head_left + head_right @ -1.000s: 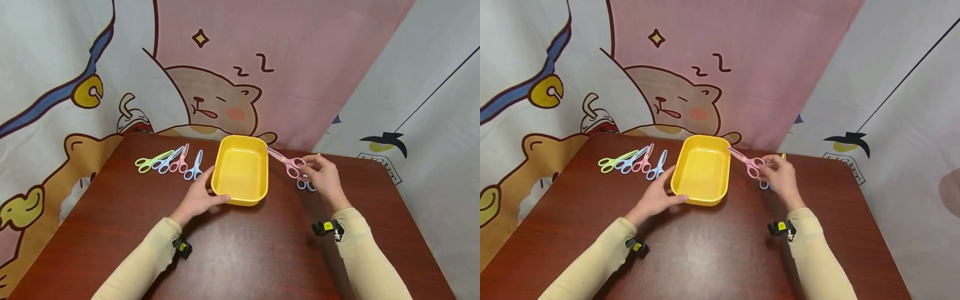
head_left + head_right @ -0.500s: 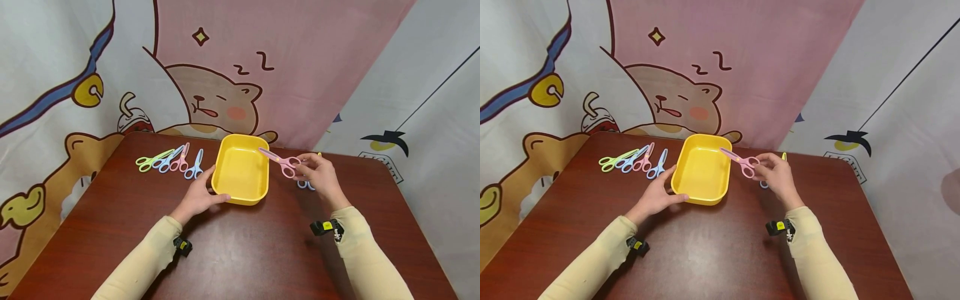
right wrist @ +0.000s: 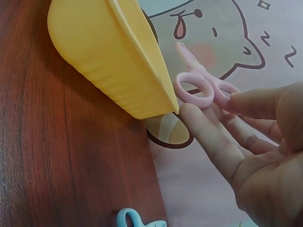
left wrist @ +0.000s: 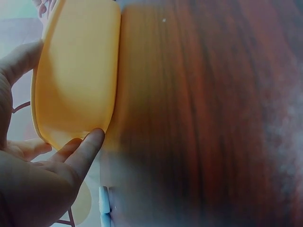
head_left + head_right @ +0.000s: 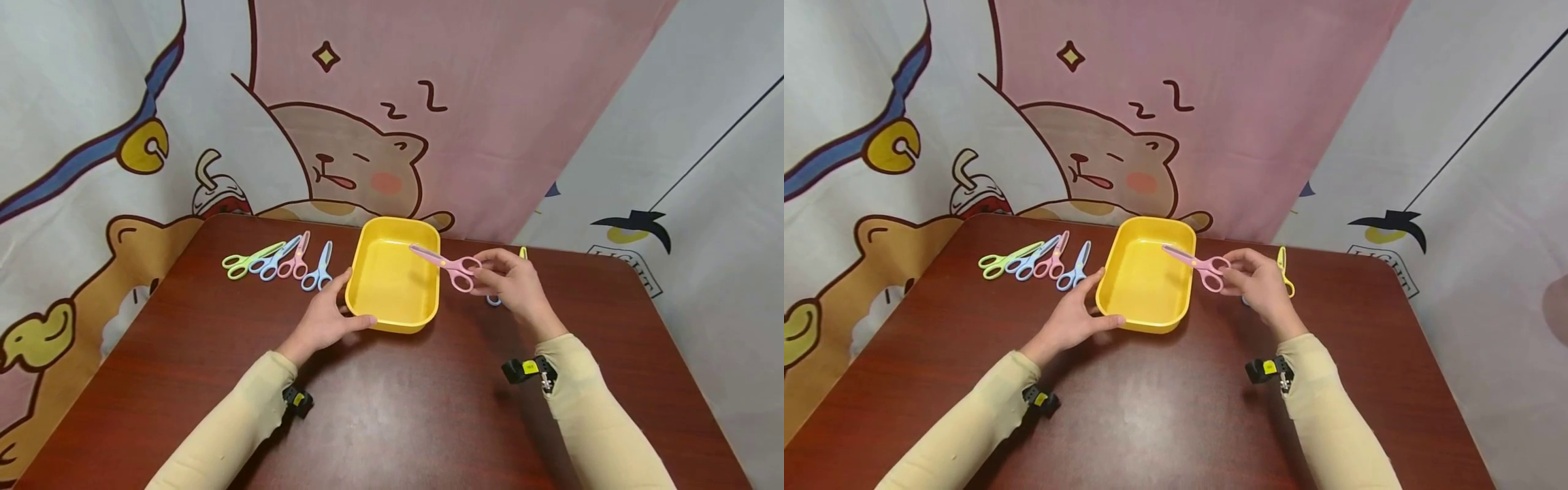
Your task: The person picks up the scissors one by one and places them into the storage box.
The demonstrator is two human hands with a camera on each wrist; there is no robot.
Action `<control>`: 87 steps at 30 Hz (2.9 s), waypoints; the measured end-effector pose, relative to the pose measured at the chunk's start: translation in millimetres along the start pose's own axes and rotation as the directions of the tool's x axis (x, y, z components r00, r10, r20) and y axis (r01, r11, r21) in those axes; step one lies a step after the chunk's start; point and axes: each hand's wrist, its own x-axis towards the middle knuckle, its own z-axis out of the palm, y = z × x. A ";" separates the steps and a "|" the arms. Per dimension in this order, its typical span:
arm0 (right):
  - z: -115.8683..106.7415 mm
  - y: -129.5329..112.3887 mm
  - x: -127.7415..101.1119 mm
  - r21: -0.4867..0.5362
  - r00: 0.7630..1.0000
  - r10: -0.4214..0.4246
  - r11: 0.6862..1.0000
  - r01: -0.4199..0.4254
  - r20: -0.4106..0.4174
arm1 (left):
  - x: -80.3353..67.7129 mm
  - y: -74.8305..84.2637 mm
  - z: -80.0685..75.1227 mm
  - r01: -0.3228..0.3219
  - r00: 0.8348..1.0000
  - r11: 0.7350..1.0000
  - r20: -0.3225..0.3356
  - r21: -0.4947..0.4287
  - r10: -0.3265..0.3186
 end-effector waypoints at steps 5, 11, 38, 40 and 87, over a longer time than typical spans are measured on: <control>3.0 -2.0 -0.2 0.001 1.000 0.004 1.000 -0.004 0.014 | 0.8 0.5 0.0 -0.015 1.000 1.000 -0.001 0.017 0.015; 8.1 -2.8 0.5 0.023 0.999 0.003 1.000 -0.004 0.039 | -0.2 2.9 0.2 -0.015 1.000 1.000 0.004 0.015 0.015; 29.7 -7.4 4.4 0.044 0.992 -0.009 0.999 0.004 0.124 | 0.4 6.7 3.1 -0.067 0.998 0.994 0.017 0.092 0.066; 31.6 -7.5 5.4 0.047 0.991 -0.016 0.999 0.010 0.136 | 0.7 6.9 4.0 -0.057 0.998 0.993 0.006 0.106 0.056; 55.8 -13.5 14.8 -0.077 0.979 -0.033 0.996 0.049 0.202 | 6.0 14.4 9.2 0.000 1.000 0.994 -0.029 0.105 0.003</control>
